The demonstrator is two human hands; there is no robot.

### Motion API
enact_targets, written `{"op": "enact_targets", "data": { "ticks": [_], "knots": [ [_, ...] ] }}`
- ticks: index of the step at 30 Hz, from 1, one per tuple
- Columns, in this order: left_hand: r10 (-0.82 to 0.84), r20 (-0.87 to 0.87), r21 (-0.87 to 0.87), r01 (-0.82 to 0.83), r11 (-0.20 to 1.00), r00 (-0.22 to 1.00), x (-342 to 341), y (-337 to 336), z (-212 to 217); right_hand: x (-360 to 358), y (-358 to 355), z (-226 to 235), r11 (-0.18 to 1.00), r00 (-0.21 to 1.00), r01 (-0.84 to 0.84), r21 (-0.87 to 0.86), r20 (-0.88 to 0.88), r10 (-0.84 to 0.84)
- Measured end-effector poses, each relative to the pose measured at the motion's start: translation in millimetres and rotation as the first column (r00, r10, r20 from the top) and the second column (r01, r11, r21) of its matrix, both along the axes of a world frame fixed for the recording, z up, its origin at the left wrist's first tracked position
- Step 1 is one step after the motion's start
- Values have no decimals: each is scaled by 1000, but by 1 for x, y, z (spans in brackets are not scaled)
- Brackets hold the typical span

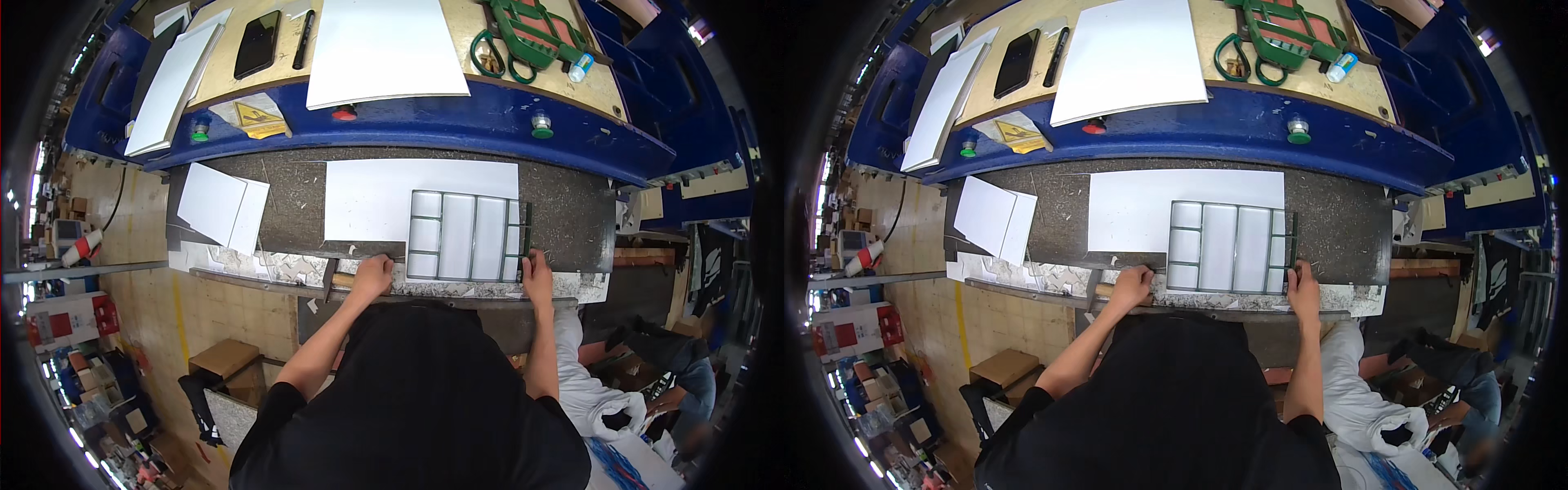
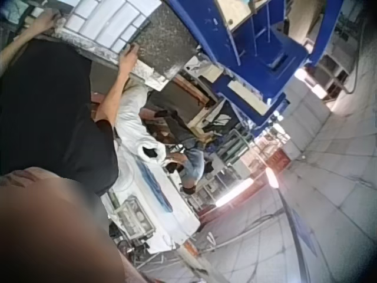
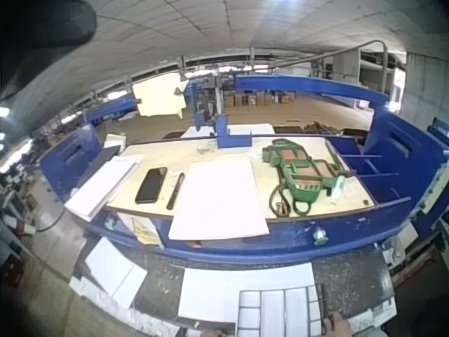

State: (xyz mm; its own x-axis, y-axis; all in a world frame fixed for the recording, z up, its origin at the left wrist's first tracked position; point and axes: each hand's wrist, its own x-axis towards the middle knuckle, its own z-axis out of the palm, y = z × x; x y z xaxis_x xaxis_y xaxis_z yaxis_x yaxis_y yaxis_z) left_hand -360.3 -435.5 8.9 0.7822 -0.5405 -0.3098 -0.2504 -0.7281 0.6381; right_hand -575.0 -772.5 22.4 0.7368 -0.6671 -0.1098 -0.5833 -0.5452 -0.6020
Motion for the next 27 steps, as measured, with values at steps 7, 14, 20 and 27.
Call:
{"op": "enact_targets", "data": {
  "ticks": [7, 14, 20, 27],
  "knots": [
    [227, -751, -52, -399, 916, 620, -12, -11, -22, 29, 10, 26, 944, 975, -82, -321, 169, 142],
    [215, -829, -125, -545, 829, 517, -24, -5, -42, 89, 78, 13, 966, 975, -220, -138, 0, 222],
    [327, -754, -98, -591, 801, 569, -14, -18, -11, 118, 76, -1, 984, 976, -173, -40, -142, 166],
    [-66, -357, -4, 69, 998, 932, 67, -40, 41, 140, 42, -17, 998, 996, -64, -27, -64, 62]
  ]
}}
